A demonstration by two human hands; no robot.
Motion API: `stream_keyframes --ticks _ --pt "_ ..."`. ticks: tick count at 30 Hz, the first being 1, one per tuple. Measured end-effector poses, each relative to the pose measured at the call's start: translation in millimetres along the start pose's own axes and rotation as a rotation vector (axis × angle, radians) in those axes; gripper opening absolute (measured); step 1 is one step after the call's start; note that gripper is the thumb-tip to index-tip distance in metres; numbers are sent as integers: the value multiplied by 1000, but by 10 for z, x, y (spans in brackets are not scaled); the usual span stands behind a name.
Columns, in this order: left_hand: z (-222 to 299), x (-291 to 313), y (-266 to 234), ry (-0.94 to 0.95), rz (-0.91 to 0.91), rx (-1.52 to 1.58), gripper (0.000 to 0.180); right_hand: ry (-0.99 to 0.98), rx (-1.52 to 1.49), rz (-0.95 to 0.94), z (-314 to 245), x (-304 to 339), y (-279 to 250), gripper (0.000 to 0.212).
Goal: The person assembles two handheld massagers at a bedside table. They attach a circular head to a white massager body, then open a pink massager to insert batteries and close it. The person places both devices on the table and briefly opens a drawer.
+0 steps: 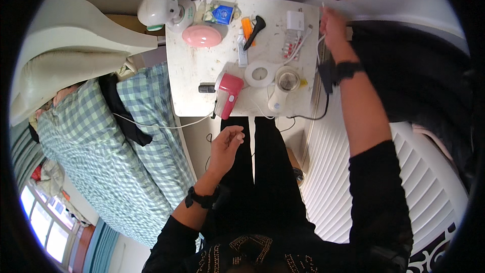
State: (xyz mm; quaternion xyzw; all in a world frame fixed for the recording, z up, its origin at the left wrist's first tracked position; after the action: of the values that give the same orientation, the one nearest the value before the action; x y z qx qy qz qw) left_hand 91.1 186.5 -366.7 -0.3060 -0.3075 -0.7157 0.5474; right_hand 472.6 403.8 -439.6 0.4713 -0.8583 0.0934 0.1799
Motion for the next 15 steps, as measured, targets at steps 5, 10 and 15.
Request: stream_keyframes --ticks 5,10,15 --pt "-48 -36 31 -69 -18 -62 21 -155 -52 -338 -124 186 484 41" --pt "-149 -67 130 -32 -55 -100 23 -561 709 -452 -396 552 778 68" --pt "-142 -187 -240 68 183 -434 29 -252 218 -295 -392 1003 60 51"
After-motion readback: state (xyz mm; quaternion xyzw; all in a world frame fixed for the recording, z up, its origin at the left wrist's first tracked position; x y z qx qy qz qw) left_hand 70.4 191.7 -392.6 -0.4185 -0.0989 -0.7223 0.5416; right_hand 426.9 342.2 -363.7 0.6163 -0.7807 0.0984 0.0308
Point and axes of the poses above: each hand's wrist, its own x-axis away from the middle knuckle, its own y-axis out of the palm, z = x × y, the point moved 7 cm from there along -x, towards the middle knuckle, and after that the axes turned 8 degrees about -y, right-handed, at the moved point
